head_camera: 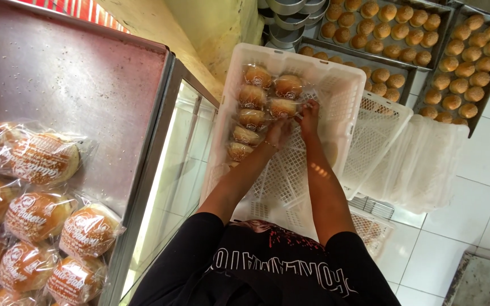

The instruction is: The person organizes packaged buns by taking them one at a time from a metal tray and placing them into a white plastic bin.

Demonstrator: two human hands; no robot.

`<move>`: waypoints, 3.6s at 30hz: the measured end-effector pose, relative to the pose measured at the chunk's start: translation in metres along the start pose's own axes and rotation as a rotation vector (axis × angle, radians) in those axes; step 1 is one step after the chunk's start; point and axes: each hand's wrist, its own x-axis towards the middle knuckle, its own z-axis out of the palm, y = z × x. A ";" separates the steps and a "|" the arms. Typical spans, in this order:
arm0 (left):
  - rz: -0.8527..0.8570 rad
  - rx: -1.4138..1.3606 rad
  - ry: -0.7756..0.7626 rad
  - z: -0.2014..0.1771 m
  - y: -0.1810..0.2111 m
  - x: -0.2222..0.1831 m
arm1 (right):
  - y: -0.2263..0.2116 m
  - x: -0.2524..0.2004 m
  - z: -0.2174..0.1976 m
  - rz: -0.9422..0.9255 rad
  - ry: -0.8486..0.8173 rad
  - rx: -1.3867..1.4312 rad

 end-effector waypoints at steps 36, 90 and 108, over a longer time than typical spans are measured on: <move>0.992 0.307 -0.545 -0.032 0.259 -0.548 | -0.261 -0.289 0.420 -0.534 -0.896 -0.265; 0.971 0.300 -0.410 0.100 0.209 -0.408 | -0.238 -0.274 0.070 -0.469 -0.579 -0.209; 1.104 1.176 -0.683 0.010 0.089 -0.238 | -0.112 -0.216 -0.042 -0.260 -0.282 -1.216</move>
